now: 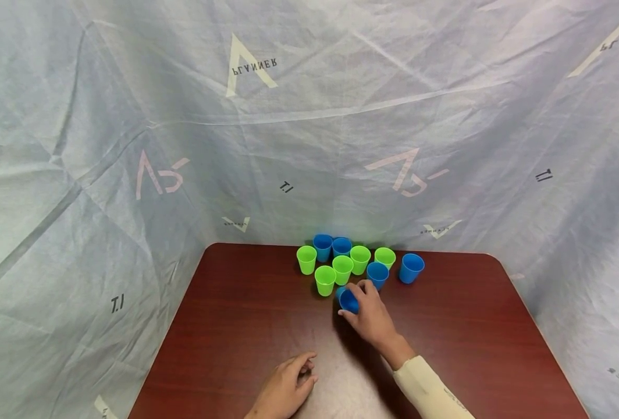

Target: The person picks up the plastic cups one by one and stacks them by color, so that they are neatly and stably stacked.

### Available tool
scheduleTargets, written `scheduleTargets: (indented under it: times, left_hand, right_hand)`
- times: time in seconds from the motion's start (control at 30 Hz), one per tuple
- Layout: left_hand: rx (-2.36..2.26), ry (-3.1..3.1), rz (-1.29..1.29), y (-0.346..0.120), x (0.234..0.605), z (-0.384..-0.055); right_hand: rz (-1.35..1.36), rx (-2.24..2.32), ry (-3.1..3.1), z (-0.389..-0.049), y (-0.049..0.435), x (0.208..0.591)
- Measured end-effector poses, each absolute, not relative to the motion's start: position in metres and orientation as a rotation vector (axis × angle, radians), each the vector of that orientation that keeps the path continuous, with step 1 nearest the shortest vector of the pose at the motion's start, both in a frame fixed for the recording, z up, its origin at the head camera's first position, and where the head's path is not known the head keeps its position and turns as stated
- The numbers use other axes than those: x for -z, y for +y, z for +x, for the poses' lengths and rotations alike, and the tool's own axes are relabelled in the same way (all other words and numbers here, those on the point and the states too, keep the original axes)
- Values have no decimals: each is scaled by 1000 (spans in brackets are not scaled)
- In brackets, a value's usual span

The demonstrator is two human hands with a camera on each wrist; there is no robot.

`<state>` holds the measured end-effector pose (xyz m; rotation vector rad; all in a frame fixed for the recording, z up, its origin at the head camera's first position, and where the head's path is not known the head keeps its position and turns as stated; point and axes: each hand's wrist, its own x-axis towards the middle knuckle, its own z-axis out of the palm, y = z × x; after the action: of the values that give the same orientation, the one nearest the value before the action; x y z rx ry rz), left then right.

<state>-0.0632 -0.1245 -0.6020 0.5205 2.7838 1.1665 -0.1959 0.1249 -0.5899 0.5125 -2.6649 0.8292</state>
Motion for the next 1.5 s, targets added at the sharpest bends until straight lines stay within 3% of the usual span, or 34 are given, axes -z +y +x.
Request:
scheduleTargets:
  times: [0.33,0.93,1.5]
  left_hand:
    - [-1176,2716,481,-124,601,-64]
    - [-1196,2823,579,-122,603,-64]
    - [-1224,2754,444,-123,607,-62]
  right_hand:
    - [385,-865,-2783,-188,123,587]
    - [463,-780,-2841,-177,115,592]
    - [565,-766,-2879,-166,98,602]
